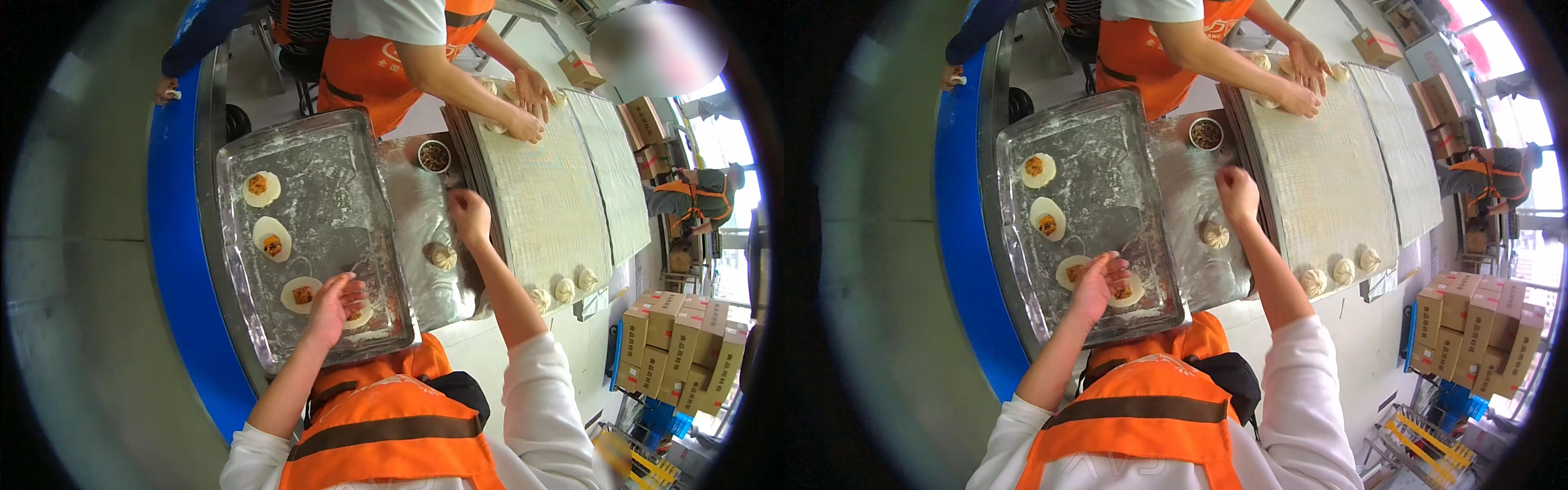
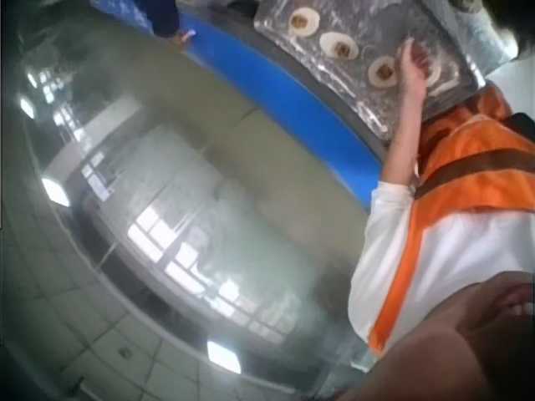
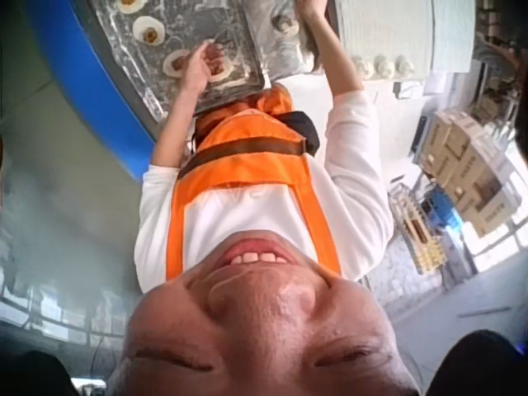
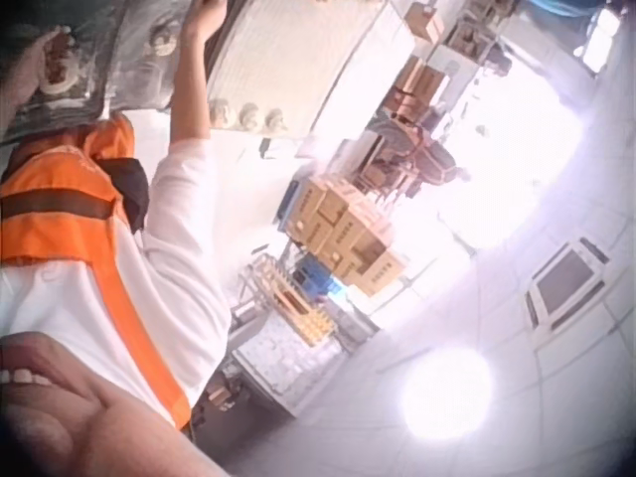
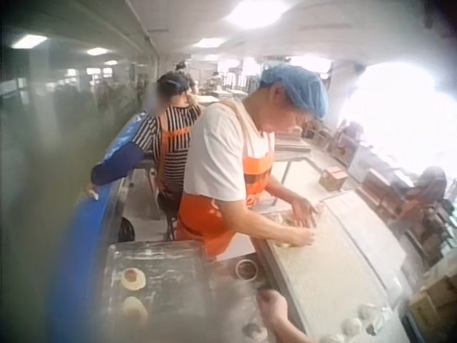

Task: The person places filling onto dough circles on a moving conveyor belt, folds the dough to enclose the filling, and places the finished dumplings onto a metal tray. The person repeats this process continuously alongside other workers.

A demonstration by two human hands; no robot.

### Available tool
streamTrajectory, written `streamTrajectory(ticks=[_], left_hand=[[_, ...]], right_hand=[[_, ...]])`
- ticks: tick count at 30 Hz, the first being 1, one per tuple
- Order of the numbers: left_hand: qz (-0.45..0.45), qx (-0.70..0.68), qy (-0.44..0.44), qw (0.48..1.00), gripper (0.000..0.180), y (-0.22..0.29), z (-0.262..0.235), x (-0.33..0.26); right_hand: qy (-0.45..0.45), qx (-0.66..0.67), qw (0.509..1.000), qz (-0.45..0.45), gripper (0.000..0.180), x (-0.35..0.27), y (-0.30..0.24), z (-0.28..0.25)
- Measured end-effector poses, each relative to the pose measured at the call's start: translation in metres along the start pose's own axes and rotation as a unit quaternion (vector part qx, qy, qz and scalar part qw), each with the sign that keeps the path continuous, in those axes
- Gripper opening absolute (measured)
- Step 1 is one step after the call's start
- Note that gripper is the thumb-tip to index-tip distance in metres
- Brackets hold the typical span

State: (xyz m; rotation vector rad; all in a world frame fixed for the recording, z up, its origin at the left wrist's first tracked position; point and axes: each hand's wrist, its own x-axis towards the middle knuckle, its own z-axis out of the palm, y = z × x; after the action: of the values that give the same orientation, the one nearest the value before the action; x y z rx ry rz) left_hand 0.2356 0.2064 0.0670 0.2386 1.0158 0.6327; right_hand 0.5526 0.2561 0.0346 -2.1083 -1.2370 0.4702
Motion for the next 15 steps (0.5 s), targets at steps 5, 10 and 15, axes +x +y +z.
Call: streamTrajectory(ticks=[5, 10, 15], left_hand=[[-0.019, -0.002, -0.024, 1.000, 0.022, -0.031, 0.039, -0.001], [-0.028, -0.004, -0.002, 1.000, 0.022, -0.054, 0.056, 0.000], [-0.025, -0.009, 0.015, 1.000, 0.023, -0.062, 0.072, 0.012]], right_hand=[[0.003, -0.153, 0.986, -0.069, 0.018, 0.082, 0.008, 0.046], [-0.047, -0.226, 0.966, -0.115, 0.018, 0.108, 0.025, 0.065], [-0.031, -0.083, 0.991, -0.105, 0.017, 0.109, 0.013, 0.055]])
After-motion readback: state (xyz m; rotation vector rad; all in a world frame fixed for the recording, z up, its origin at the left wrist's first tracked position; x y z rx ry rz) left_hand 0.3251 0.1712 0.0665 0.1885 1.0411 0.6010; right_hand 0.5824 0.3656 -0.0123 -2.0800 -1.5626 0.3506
